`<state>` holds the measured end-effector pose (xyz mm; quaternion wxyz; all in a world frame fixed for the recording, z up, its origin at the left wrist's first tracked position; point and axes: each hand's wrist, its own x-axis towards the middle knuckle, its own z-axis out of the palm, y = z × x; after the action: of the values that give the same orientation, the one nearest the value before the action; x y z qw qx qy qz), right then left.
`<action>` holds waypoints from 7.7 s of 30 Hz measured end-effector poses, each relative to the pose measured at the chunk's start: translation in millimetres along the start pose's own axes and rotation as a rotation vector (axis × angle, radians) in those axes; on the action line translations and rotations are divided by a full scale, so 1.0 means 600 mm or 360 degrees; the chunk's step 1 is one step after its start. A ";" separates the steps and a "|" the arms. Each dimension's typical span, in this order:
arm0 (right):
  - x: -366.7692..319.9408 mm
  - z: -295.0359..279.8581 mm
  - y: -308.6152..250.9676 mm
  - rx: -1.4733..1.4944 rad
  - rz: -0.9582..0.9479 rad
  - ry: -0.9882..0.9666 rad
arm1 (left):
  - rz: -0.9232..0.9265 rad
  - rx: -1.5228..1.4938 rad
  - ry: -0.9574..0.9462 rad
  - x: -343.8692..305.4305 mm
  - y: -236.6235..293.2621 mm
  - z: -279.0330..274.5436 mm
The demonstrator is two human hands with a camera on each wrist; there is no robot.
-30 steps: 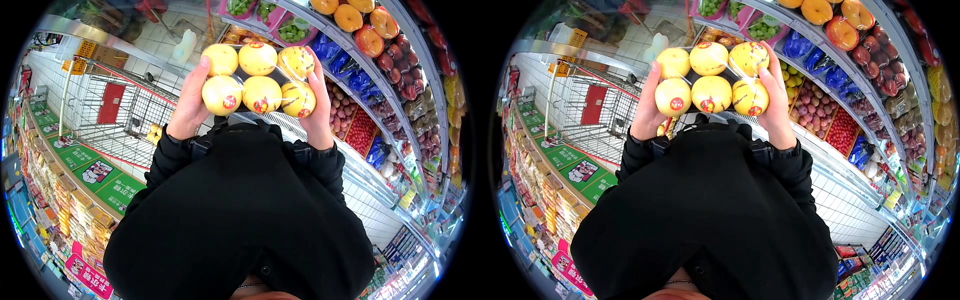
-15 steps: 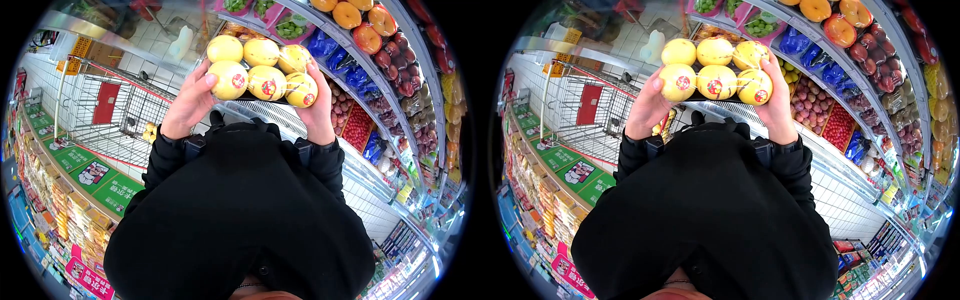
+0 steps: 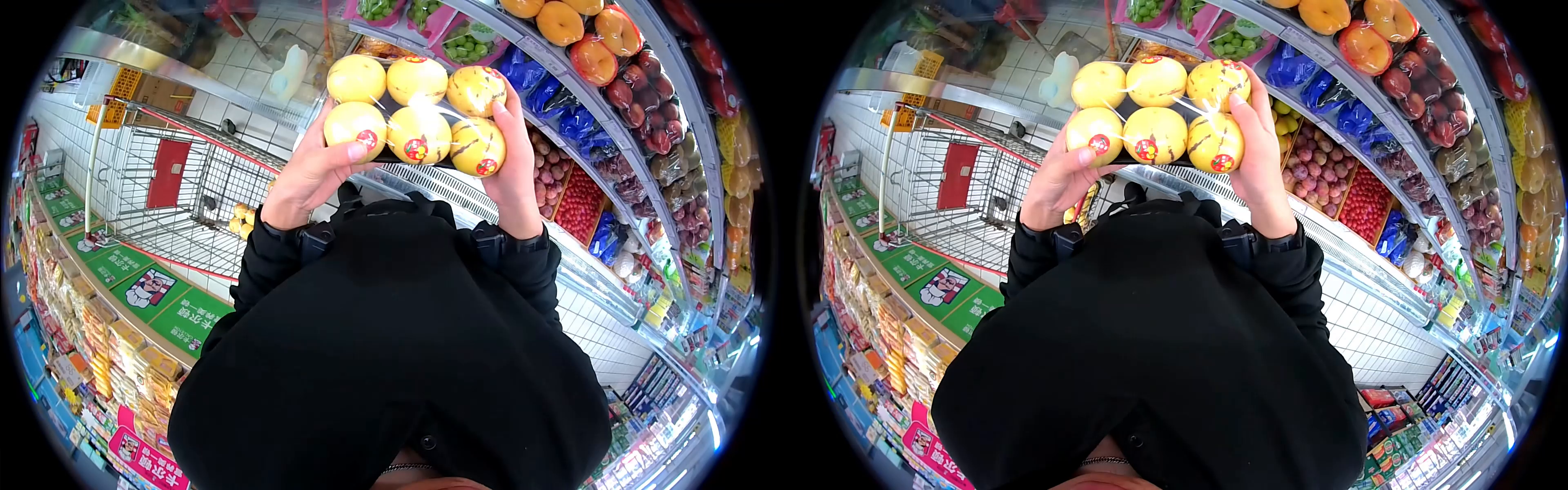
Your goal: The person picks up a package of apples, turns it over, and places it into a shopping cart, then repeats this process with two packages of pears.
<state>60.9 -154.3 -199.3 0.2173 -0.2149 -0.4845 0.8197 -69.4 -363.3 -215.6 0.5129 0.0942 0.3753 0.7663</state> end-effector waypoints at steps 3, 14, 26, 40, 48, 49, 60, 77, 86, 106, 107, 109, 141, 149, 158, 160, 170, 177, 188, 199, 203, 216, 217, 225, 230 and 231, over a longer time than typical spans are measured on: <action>0.000 0.003 0.000 -0.0038 -0.0019 -0.0001 | 0.0036 0.0107 0.0031 0.004 -0.002 -0.005; -0.002 0.035 -0.012 -0.0108 -0.0364 -0.0101 | 0.0523 0.0084 0.0183 0.013 0.011 0.019; 0.004 0.062 -0.040 -0.0386 -0.0606 -0.0427 | 0.0728 -0.0213 0.0044 0.027 0.009 0.009; 0.003 0.063 -0.021 -0.0306 -0.0591 -0.0463 | 0.0797 -0.0078 -0.0192 0.050 0.002 0.048; 0.017 0.033 -0.015 -0.0082 -0.0409 -0.0340 | 0.0709 0.0148 -0.0141 0.050 0.025 0.034; 0.015 0.033 -0.017 -0.0106 -0.0400 -0.0340 | 0.0698 0.0109 -0.0159 0.049 0.023 0.036; 0.010 0.022 -0.029 -0.0141 -0.0301 -0.0398 | 0.0650 0.0168 -0.0116 0.027 0.020 0.040; -0.025 0.046 -0.049 -0.0189 -0.0149 -0.0700 | 0.0484 0.0310 0.0202 0.017 0.034 0.064; -0.020 0.046 -0.025 -0.0230 -0.0223 -0.0490 | 0.0512 0.0191 0.0419 0.042 0.013 0.079; -0.040 0.002 -0.027 -0.0037 -0.0323 -0.0341 | 0.0585 0.0251 0.0108 0.061 -0.007 0.112; -0.043 -0.003 -0.027 -0.0080 -0.0345 -0.0354 | 0.0573 0.0216 0.0116 0.061 -0.008 0.114; -0.053 -0.012 -0.026 -0.0113 -0.0363 -0.0371 | 0.0584 0.0179 0.0107 0.065 -0.021 0.102; -0.022 -0.169 -0.021 -0.0423 0.0237 -0.1029 | 0.0363 0.1125 0.0327 0.033 -0.074 0.113; 0.008 -0.154 -0.008 -0.0245 0.0499 -0.1210 | 0.0159 0.0824 0.0559 -0.002 -0.074 0.087; 0.018 -0.110 0.027 0.0143 0.0641 -0.1083 | 0.0381 0.0175 0.0906 -0.032 -0.082 0.040; 0.011 -0.087 0.035 0.0096 0.0655 -0.1073 | 0.0390 0.0146 0.0934 -0.050 -0.073 0.019; -0.029 0.062 0.127 0.0147 0.0882 -0.1121 | 0.0498 -0.0109 0.1192 -0.186 -0.051 -0.098; -0.034 0.157 0.224 -0.0065 0.1244 -0.1025 | 0.0770 -0.0163 0.1301 -0.298 -0.049 -0.198; -0.052 0.371 0.331 -0.0485 0.1110 -0.1042 | 0.0881 -0.0197 0.1276 -0.443 -0.036 -0.320; -0.079 0.468 0.406 -0.0503 0.0859 -0.1062 | 0.0615 0.0033 0.0911 -0.546 0.001 -0.429; -0.066 0.517 0.419 -0.0675 0.0645 -0.1125 | 0.0666 0.0063 0.1004 -0.534 0.016 -0.481; 0.000 0.622 0.537 -0.0887 0.0709 -0.1400 | 0.0559 0.0470 0.1456 -0.563 0.028 -0.568; 0.009 0.625 0.547 -0.0960 0.0727 -0.1414 | 0.0566 0.0436 0.1496 -0.564 0.022 -0.574; 0.061 0.656 0.657 -0.0841 0.1146 -0.1583 | 0.0622 0.0063 0.1752 -0.534 -0.041 -0.609; 0.074 0.674 0.700 -0.1131 0.1199 -0.1618 | 0.0569 -0.0158 0.1870 -0.506 -0.076 -0.635; 0.079 0.677 0.711 -0.1191 0.1237 -0.1607 | 0.0578 -0.0191 0.1893 -0.500 -0.079 -0.638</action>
<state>-269.2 -598.5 -406.8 -0.4261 -0.0274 -0.6615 0.6165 -101.0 -794.4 -443.3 0.0820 -0.3153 0.5310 0.7822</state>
